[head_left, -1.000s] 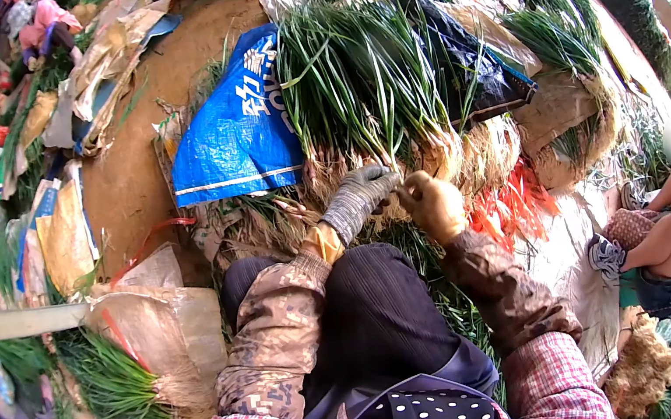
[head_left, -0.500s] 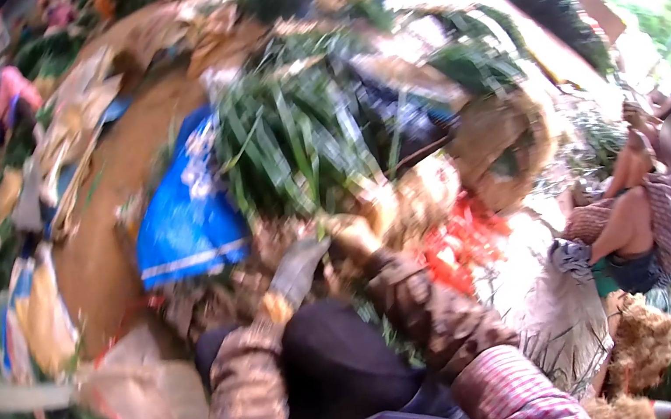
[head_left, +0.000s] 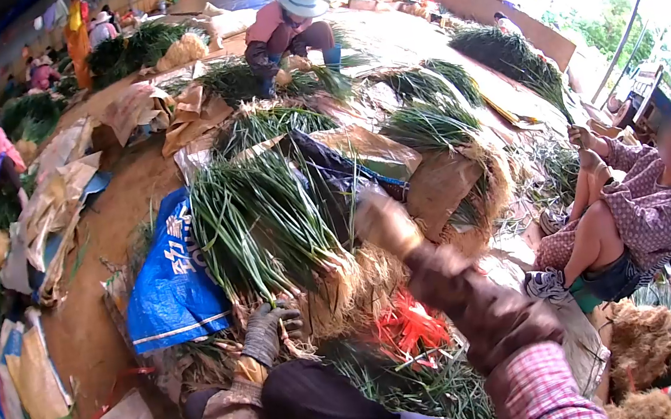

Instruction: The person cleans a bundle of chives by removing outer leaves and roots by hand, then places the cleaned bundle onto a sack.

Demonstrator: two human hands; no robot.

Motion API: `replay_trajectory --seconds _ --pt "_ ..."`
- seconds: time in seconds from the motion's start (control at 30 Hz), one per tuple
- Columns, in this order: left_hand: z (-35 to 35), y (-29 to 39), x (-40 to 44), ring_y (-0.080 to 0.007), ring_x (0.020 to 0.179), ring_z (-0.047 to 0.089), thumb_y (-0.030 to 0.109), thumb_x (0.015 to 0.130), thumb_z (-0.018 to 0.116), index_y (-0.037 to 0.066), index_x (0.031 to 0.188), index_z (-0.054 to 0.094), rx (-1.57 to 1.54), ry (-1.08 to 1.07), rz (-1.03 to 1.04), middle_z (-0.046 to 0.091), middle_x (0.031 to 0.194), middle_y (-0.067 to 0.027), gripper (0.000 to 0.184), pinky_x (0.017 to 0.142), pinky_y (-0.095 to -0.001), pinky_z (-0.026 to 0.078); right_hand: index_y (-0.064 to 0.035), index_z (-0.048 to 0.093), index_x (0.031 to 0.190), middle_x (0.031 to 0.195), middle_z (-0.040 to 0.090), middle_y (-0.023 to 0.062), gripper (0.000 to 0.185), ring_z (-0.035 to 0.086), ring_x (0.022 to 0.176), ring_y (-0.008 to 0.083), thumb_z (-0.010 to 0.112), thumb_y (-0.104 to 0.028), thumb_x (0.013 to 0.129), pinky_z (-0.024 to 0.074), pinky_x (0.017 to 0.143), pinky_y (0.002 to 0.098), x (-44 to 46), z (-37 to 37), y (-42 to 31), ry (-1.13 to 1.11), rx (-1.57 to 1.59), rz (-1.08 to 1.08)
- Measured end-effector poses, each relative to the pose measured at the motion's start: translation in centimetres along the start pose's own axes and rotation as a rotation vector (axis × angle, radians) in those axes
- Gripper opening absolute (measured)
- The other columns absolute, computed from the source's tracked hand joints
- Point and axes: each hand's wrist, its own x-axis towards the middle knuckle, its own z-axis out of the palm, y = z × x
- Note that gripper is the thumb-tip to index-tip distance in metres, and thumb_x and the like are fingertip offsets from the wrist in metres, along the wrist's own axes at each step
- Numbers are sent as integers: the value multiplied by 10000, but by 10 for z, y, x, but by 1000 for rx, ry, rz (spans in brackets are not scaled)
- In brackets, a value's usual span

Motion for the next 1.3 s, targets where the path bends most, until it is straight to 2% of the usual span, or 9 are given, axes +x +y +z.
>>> replay_trajectory --seconds 0.1,0.17,0.23,0.37,0.83,0.9,0.97,1.2,1.3 --pt "-3 1 -3 -273 689 621 79 837 570 49 1045 549 -64 8 -25 626 854 -145 211 532 -388 522 -41 500 1161 884 610 126 344 608 739 226 575 -185 858 503 731 321 101 -91 -123 137 440 23" --pt "-3 1 -5 -272 685 621 84 839 571 52 1056 547 -72 5 4 629 851 -145 221 519 -379 514 60 418 1218 1052 601 219 472 620 931 295 591 -165 842 488 814 342 143 -133 -184 717 -777 -39" --pt "-4 1 -4 -273 685 623 91 843 571 53 1066 545 -95 -8 -7 632 851 -145 228 510 -372 509 68 392 1261 1126 582 228 544 600 996 310 614 -115 799 460 880 354 195 -192 -191 827 -548 -257" --pt "-3 1 -5 -271 682 624 109 853 570 51 1071 543 -43 17 25 634 852 -147 228 515 -371 513 48 397 1294 1121 583 234 613 572 1049 332 608 -205 777 431 923 363 202 -208 -271 918 -716 -37" --pt "-33 1 -4 -304 668 607 154 889 552 27 1087 523 -139 -52 115 633 888 -193 237 527 -420 507 -14 535 1162 977 649 173 391 617 924 289 524 -217 827 397 951 357 263 -109 -286 530 -710 -99" --pt "-34 2 -6 -310 676 608 167 894 551 27 1084 513 -138 -81 171 630 892 -199 239 524 -429 504 -15 339 1332 1077 626 200 686 594 994 333 567 -356 782 444 901 392 297 -88 -289 379 -868 -205" --pt "-22 12 -20 -315 689 612 170 896 549 31 1082 508 -224 -104 154 629 887 -199 235 527 -435 508 -41 376 1329 1048 643 177 627 626 931 284 599 -273 790 479 843 349 251 -43 -324 399 -496 -261" --pt "3 39 -37 -203 667 626 142 889 575 5 1203 487 -46 57 462 629 885 -153 354 575 -341 548 -102 439 1308 1088 615 163 476 607 969 274 563 -132 849 461 854 354 160 41 -244 -17 -420 -466" --pt "-5 40 -40 -182 664 620 144 901 547 -8 1179 501 -77 2 504 634 885 -142 321 593 -299 539 -82 495 1256 1070 616 191 440 613 960 283 598 -139 832 476 816 376 80 64 -184 -274 -430 -224"
